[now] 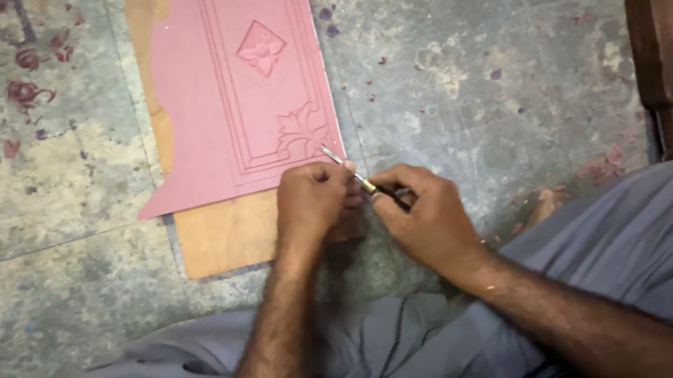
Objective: The person carves decorative floral patterns into a pink panel using a small chisel and a wooden mallet.
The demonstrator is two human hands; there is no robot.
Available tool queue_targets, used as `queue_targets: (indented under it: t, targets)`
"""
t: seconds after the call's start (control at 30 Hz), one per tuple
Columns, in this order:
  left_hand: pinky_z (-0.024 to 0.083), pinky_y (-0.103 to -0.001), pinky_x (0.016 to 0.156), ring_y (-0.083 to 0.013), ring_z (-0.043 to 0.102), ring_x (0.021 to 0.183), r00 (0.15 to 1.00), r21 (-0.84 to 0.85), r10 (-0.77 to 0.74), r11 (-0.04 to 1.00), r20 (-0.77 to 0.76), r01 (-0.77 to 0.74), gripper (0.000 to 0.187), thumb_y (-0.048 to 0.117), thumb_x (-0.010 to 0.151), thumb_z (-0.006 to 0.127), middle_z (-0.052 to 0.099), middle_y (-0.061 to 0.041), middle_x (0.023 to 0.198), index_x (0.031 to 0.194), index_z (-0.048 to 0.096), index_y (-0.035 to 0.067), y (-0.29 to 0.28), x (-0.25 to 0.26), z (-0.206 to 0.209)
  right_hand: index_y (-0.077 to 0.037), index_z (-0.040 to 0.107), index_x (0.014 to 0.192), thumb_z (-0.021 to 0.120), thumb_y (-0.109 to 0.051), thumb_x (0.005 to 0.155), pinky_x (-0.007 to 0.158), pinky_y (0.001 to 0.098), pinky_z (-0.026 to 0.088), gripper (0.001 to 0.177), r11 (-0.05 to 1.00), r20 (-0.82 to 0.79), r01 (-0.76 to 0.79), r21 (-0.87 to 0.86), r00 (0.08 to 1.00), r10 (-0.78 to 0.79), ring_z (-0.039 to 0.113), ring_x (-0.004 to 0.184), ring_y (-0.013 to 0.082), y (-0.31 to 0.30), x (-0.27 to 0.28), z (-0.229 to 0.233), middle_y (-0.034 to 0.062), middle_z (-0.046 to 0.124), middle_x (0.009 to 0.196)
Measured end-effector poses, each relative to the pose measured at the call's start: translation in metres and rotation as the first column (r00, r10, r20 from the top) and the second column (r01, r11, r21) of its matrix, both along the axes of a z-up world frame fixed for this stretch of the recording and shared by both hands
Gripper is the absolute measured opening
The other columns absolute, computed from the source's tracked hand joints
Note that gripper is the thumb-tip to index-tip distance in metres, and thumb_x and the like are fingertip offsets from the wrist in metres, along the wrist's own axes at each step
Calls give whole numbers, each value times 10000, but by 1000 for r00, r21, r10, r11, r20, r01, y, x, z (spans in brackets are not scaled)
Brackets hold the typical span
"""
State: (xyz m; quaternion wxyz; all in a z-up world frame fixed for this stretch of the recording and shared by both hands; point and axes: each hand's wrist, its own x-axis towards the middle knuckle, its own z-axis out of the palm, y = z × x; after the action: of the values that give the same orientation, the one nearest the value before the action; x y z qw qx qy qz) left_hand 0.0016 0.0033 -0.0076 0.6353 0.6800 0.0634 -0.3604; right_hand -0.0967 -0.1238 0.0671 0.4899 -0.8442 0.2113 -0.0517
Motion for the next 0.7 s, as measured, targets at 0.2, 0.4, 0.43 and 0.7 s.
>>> queue_targets:
  t: [0.2,0.4,0.43,0.7]
  targets:
    - [592,-300,536,-163,710,582,998,-45,36,998,-44,-38,296,168,945,709,734,-116,693,761,711,-64,1,4,-1,-8,739,1035,713,-84,856,677,303,561,196,999,54,0,-33,999,2,709,753,156,5,4,5,129,760,912]
    - [604,-304,547,-176,731,602,1000,-14,-3,1000,-24,3,281,171,941,711,744,-123,714,780,722,-59,2,5,-11,-10,740,1026,697,-87,854,675,298,566,194,1000,-9,20,2,1000,-20,727,751,150,6,3,7,123,771,907]
    - [605,-310,540,-183,731,598,998,-57,27,998,-52,-30,279,173,942,707,741,-127,715,783,713,-57,1,6,-13,-10,737,1034,691,-92,862,687,296,575,196,1000,14,21,19,1000,-21,738,772,144,5,5,5,121,772,926]
    - [605,-307,549,-190,747,612,999,-47,-19,999,-49,16,287,163,940,716,747,-132,723,781,715,-75,4,7,-14,-11,748,1010,701,-76,852,688,292,571,178,999,-6,26,23,1000,-26,728,762,138,6,5,8,119,777,894]
